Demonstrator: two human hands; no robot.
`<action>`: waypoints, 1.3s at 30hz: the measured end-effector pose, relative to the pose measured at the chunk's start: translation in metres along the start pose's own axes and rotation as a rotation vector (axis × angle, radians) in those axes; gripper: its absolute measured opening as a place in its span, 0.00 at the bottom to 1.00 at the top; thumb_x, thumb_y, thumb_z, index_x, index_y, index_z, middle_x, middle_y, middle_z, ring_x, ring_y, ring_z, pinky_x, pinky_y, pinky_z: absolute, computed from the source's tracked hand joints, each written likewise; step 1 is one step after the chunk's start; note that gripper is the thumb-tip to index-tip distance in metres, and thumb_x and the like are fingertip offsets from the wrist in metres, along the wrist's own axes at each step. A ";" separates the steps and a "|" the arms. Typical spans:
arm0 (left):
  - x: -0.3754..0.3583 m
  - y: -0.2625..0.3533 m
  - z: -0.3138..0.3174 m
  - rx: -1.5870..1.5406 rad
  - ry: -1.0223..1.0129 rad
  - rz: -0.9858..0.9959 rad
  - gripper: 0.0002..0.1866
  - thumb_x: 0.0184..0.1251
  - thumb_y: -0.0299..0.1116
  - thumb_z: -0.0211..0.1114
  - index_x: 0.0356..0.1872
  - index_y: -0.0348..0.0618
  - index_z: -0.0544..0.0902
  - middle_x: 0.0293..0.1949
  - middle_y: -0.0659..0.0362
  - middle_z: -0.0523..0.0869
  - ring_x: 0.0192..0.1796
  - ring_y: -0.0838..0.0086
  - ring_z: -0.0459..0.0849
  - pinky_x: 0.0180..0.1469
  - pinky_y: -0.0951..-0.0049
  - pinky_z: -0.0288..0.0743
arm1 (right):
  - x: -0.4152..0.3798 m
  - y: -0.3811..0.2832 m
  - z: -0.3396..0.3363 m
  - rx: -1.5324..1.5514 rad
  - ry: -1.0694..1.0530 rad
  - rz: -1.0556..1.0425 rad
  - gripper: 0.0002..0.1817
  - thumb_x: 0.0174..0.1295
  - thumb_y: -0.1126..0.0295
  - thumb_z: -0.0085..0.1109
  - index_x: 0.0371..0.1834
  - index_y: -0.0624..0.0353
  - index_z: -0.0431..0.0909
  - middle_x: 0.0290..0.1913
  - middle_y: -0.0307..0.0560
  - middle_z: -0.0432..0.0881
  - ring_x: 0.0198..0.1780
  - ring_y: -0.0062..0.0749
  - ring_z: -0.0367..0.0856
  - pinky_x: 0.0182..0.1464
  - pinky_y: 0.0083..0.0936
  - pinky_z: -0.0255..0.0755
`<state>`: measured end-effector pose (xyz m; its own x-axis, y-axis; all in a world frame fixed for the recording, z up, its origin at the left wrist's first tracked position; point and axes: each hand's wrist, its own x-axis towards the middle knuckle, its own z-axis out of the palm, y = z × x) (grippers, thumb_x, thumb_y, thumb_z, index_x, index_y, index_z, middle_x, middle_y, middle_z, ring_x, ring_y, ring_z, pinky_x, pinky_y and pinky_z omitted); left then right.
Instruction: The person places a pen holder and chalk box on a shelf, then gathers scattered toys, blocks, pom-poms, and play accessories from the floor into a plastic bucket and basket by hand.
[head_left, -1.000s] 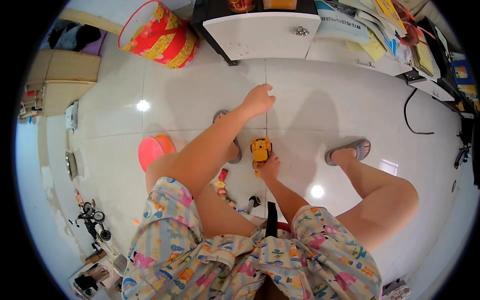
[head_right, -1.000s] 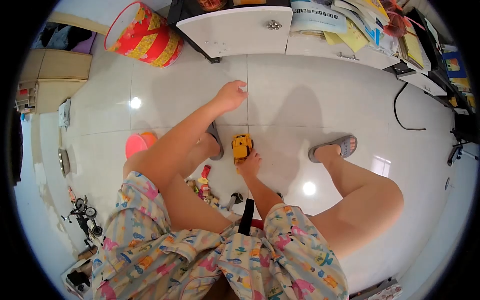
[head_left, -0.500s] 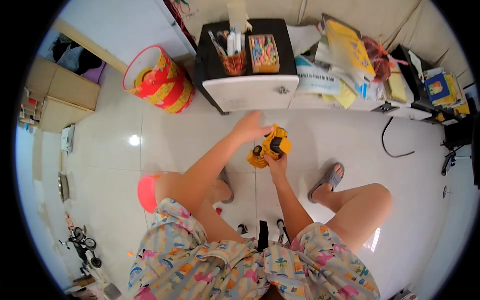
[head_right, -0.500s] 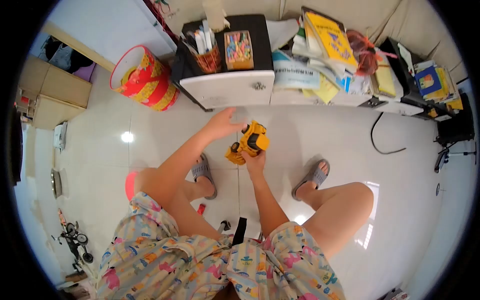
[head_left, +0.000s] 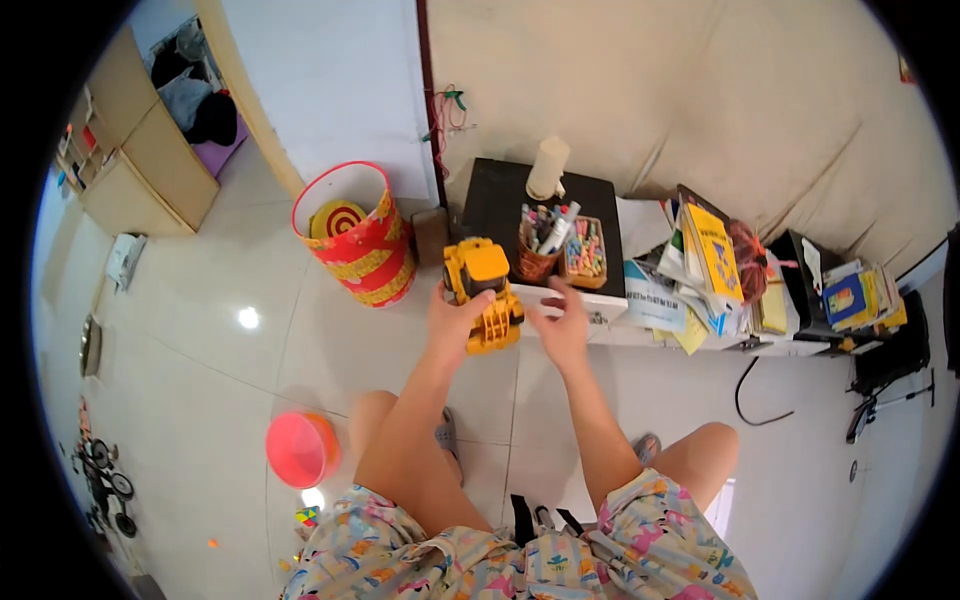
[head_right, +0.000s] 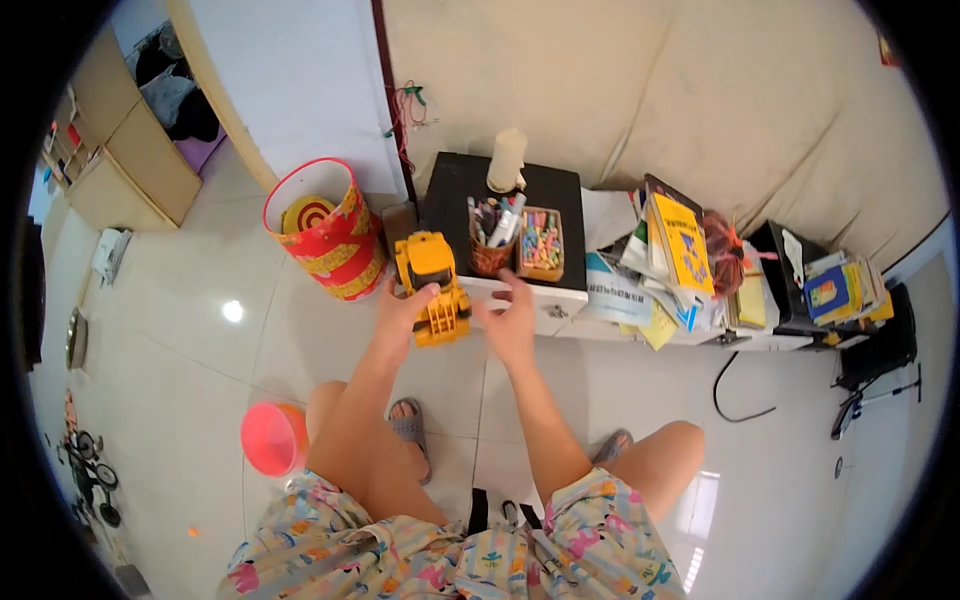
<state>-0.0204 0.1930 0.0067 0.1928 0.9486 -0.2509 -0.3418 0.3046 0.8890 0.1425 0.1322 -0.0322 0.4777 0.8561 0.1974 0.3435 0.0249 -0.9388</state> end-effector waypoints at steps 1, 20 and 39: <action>0.005 0.007 0.003 -0.082 0.019 0.081 0.45 0.51 0.23 0.74 0.66 0.32 0.53 0.52 0.47 0.78 0.49 0.66 0.83 0.50 0.68 0.79 | 0.015 -0.003 0.010 0.025 0.106 0.021 0.40 0.47 0.69 0.74 0.63 0.67 0.64 0.55 0.56 0.76 0.50 0.37 0.80 0.43 0.30 0.78; 0.065 0.026 0.016 -0.010 0.133 0.226 0.43 0.49 0.24 0.75 0.65 0.33 0.59 0.53 0.51 0.78 0.52 0.69 0.82 0.53 0.70 0.78 | 0.205 0.019 0.112 -0.052 0.287 -0.022 0.34 0.48 0.73 0.70 0.60 0.66 0.66 0.53 0.61 0.77 0.47 0.49 0.82 0.49 0.35 0.76; 0.044 0.002 0.040 0.251 -0.025 0.058 0.49 0.48 0.25 0.76 0.70 0.35 0.54 0.49 0.50 0.81 0.48 0.69 0.84 0.49 0.69 0.79 | 0.166 0.059 -0.007 -0.557 0.387 -0.171 0.29 0.46 0.77 0.69 0.55 0.60 0.72 0.62 0.58 0.64 0.61 0.56 0.63 0.59 0.42 0.66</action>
<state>0.0246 0.2315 0.0128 0.2034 0.9605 -0.1898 -0.1149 0.2160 0.9696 0.2479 0.2717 -0.0532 0.5979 0.6160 0.5129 0.7537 -0.2143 -0.6213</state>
